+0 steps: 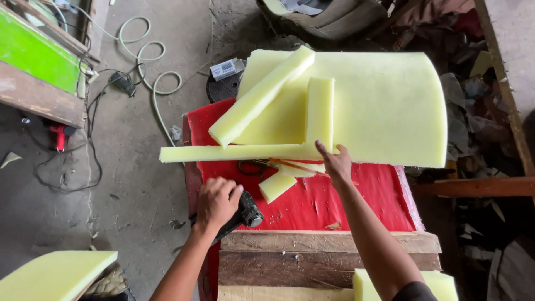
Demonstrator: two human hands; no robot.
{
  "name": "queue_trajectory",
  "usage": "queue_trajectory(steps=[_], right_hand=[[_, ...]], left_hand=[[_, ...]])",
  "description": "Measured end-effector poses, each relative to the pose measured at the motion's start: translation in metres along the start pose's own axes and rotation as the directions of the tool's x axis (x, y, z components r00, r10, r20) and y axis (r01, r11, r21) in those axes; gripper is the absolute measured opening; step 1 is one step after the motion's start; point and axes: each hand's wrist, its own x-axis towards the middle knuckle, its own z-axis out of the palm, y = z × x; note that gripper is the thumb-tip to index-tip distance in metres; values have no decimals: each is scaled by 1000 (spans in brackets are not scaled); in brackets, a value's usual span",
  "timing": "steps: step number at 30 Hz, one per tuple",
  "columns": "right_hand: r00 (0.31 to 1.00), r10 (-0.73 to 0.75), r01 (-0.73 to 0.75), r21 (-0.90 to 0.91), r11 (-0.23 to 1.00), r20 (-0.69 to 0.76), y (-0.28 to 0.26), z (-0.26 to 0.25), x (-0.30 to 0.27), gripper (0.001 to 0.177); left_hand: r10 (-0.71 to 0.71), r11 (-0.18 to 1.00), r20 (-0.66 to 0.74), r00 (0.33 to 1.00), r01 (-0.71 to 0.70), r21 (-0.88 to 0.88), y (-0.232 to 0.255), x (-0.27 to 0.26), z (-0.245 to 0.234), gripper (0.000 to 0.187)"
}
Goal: The person is reupholstering a furniture part by cutting foam to size and stapling leather and foam onto a wooden frame.
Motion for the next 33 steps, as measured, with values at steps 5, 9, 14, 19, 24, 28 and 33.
queue_trajectory(steps=[5,9,14,19,24,28,33], right_hand=[[995,-99,99,168,981,-10,14,-14,-14,72],[987,-153,162,268,950,-56,23,-33,-16,52],[979,-201,195,164,967,18,30,-67,-33,72],[964,-265,263,128,956,-4,63,-127,-108,55],[938,-333,333,-20,943,-94,138,-182,-195,54],[847,-488,455,-186,871,-210,191,-191,-256,60],[726,-683,611,-378,696,-83,234,-172,-304,70]], left_hand=[[118,993,-561,820,-87,82,51,92,-67,53],[-165,985,-208,964,150,-85,44,155,-57,83],[-294,955,-86,952,289,-60,11,172,-20,81],[7,987,-331,944,-60,-150,19,59,-88,70],[296,922,-337,894,-359,-143,11,-109,-102,63],[189,962,23,982,-180,-206,-14,-222,-76,65],[140,987,207,968,-119,-110,-56,-286,-37,76]])
